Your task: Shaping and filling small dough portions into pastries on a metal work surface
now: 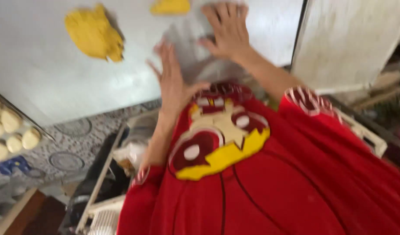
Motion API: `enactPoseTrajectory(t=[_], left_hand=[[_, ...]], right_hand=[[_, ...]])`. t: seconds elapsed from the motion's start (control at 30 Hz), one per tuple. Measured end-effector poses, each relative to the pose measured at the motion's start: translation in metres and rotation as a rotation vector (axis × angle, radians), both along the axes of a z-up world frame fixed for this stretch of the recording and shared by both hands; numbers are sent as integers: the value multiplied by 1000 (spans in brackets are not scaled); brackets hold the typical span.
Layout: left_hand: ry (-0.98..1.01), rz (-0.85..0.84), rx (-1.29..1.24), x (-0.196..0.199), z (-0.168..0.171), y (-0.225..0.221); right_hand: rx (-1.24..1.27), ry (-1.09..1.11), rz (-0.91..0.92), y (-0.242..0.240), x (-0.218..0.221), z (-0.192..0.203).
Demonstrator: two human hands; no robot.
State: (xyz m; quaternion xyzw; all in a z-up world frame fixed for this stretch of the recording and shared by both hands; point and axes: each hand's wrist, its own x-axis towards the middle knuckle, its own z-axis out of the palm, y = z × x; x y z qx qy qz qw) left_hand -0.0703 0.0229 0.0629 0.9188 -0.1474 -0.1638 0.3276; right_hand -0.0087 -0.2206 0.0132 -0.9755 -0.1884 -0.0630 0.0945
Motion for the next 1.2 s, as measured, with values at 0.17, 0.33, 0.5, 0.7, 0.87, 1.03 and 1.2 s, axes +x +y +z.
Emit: enactPoseTrajectory(t=[0.17,0.33,0.5,0.7,0.87,1.03,1.2], left_hand=[[-171,-292,153,7,-42,-84],[-206,-530,54,-36,-29,-96],[-184,-691,175,-44,-6,-93],[-93,-293,-258,-1,82,-31],[-149,-174,-194,80,39,30],[-300,-245,-282,176,2,7],[-67,-303,284,187,-7,-27]], right_hand=[[275,230,57,-43,5,4],[69,239,225,-83,-64,50],[278,-126,115,-49,-47,91],[154,48,-173,0,-12,-1],[521,496,-252,-43,-30,51],[410,847,-546,-54,-66,40],[1224,544,-853,-121,-111,61]])
